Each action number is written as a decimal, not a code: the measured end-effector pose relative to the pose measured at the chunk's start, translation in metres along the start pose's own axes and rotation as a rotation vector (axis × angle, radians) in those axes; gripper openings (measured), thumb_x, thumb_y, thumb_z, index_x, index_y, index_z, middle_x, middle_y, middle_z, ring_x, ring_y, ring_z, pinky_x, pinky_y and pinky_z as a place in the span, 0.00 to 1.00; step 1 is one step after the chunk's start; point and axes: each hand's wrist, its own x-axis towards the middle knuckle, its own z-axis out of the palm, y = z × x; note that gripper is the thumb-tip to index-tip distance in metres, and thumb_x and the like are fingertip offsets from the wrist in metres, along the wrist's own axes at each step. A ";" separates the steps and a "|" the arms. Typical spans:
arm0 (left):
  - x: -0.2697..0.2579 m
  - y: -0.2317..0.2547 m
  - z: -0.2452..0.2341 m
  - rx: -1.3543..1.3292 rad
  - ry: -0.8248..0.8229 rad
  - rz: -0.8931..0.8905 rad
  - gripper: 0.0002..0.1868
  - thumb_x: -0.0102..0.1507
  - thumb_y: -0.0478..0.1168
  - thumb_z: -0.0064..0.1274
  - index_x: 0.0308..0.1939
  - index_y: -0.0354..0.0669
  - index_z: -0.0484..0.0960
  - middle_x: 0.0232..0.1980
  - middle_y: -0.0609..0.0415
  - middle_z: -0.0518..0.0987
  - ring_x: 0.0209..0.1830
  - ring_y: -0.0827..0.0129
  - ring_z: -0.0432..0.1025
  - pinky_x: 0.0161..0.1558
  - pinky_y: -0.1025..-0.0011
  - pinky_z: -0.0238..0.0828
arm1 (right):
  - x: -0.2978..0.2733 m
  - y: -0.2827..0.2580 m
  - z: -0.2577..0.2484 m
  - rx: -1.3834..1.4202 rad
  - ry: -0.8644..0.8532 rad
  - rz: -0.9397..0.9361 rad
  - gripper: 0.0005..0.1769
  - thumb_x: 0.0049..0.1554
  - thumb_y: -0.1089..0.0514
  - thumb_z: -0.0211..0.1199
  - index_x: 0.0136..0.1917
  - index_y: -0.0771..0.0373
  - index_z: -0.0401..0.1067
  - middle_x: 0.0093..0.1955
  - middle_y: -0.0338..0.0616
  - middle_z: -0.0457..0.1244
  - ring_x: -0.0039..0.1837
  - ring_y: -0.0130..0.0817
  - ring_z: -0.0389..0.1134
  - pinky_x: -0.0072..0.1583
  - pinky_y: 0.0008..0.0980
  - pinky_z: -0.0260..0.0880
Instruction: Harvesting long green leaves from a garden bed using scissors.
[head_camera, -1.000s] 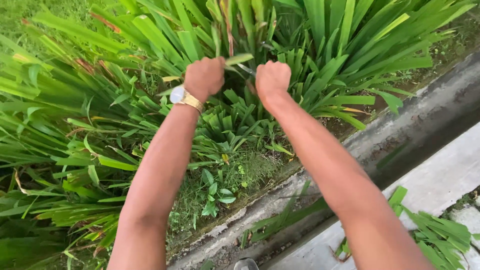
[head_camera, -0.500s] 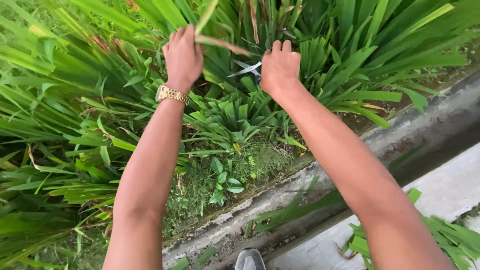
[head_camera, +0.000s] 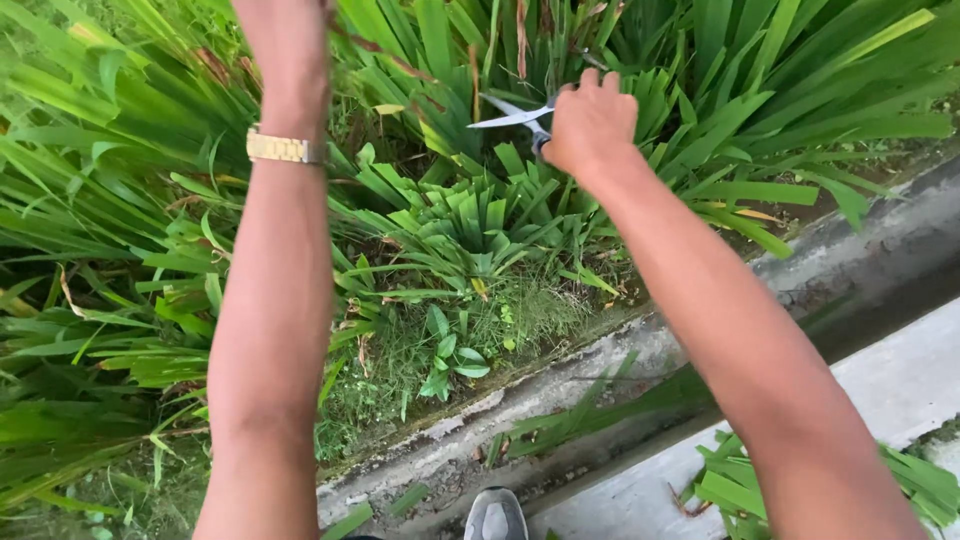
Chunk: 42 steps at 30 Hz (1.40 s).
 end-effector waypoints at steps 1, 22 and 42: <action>0.002 -0.009 -0.015 0.001 0.005 -0.001 0.15 0.71 0.32 0.45 0.28 0.39 0.71 0.24 0.58 0.67 0.23 0.71 0.62 0.28 0.70 0.56 | -0.002 0.004 -0.002 -0.001 -0.001 -0.005 0.42 0.41 0.38 0.80 0.57 0.70 0.75 0.61 0.58 0.61 0.63 0.55 0.62 0.53 0.48 0.71; -0.096 -0.010 -0.009 1.129 -0.755 0.016 0.25 0.61 0.46 0.63 0.52 0.32 0.73 0.37 0.39 0.81 0.33 0.54 0.77 0.39 0.60 0.78 | 0.001 0.015 0.003 0.088 -0.172 0.195 0.47 0.46 0.29 0.75 0.61 0.71 0.74 0.68 0.60 0.59 0.69 0.58 0.60 0.64 0.51 0.65; -0.061 -0.067 0.098 0.980 -0.525 0.281 0.45 0.47 0.71 0.74 0.58 0.48 0.84 0.37 0.46 0.85 0.39 0.52 0.80 0.43 0.57 0.77 | 0.010 0.023 0.004 0.080 -0.269 0.180 0.52 0.45 0.25 0.74 0.66 0.67 0.71 0.73 0.59 0.56 0.73 0.57 0.55 0.66 0.50 0.64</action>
